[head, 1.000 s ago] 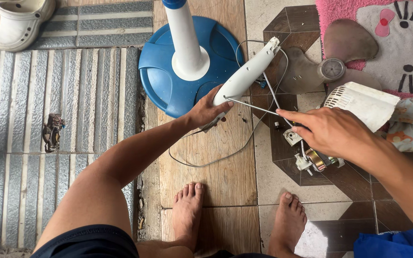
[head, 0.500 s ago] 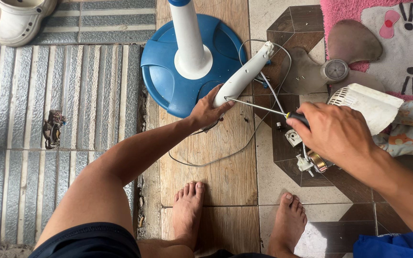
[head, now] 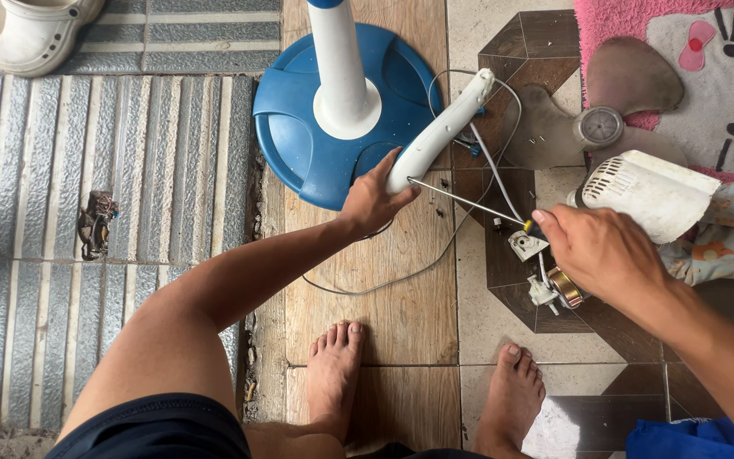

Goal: The person uses a screwdriver to remove screws from the white plastic housing of an electric fan base. The fan is disassembled with the motor and blades visible on the floor. The person continues unscrewing and prying the casing apart.

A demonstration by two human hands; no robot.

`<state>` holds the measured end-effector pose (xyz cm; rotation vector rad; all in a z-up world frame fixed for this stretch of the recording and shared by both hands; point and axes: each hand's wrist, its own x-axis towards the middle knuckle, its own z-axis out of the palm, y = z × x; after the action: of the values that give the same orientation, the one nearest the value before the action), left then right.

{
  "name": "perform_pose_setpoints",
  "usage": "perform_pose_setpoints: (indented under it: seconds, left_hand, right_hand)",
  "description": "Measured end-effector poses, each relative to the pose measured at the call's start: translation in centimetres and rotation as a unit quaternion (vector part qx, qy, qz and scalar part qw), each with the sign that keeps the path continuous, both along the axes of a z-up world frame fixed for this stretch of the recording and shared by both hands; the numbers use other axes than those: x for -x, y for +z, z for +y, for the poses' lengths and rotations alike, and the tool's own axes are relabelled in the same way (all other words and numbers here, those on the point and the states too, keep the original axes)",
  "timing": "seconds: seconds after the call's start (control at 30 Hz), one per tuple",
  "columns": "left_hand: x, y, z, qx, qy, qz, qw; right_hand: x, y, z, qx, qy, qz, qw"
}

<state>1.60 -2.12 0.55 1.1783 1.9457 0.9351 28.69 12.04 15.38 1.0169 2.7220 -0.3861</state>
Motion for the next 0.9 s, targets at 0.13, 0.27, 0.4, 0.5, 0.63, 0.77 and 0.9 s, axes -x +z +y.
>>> perform_pose_setpoints:
  seconds: [0.13, 0.27, 0.4, 0.5, 0.63, 0.77, 0.9]
  left_hand:
    - [-0.5, 0.8, 0.4, 0.062, 0.025, -0.069, 0.995]
    - [-0.6, 1.0, 0.8, 0.059, 0.014, -0.077, 0.995]
    - [-0.4, 0.6, 1.2, 0.067, -0.006, -0.085, 0.994]
    - [-0.1, 0.3, 1.3, 0.039, -0.001, -0.075, 0.996]
    - [-0.1, -0.1, 1.0, 0.051, -0.003, -0.069, 0.996]
    - [-0.4, -0.1, 1.1, 0.031, -0.009, -0.077, 0.996]
    - [-0.1, 0.1, 1.1, 0.042, -0.004, -0.079, 0.996]
  right_hand:
    - [-1.2, -1.1, 0.0, 0.09, -0.012, 0.107, 0.99]
    - [-2.1, -1.9, 0.1, 0.044, -0.046, 0.004, 0.998]
    - [-2.2, -2.0, 0.3, -0.011, 0.024, 0.033, 0.999]
    - [-1.9, -1.4, 0.5, 0.022, 0.047, 0.15, 0.987]
    - [-1.7, -0.7, 0.5, -0.001, -0.019, -0.034, 0.999]
    - [-1.3, -0.7, 1.1, 0.047, 0.007, 0.05, 0.998]
    - [-1.6, -0.7, 1.4, 0.091, -0.036, 0.071, 0.993]
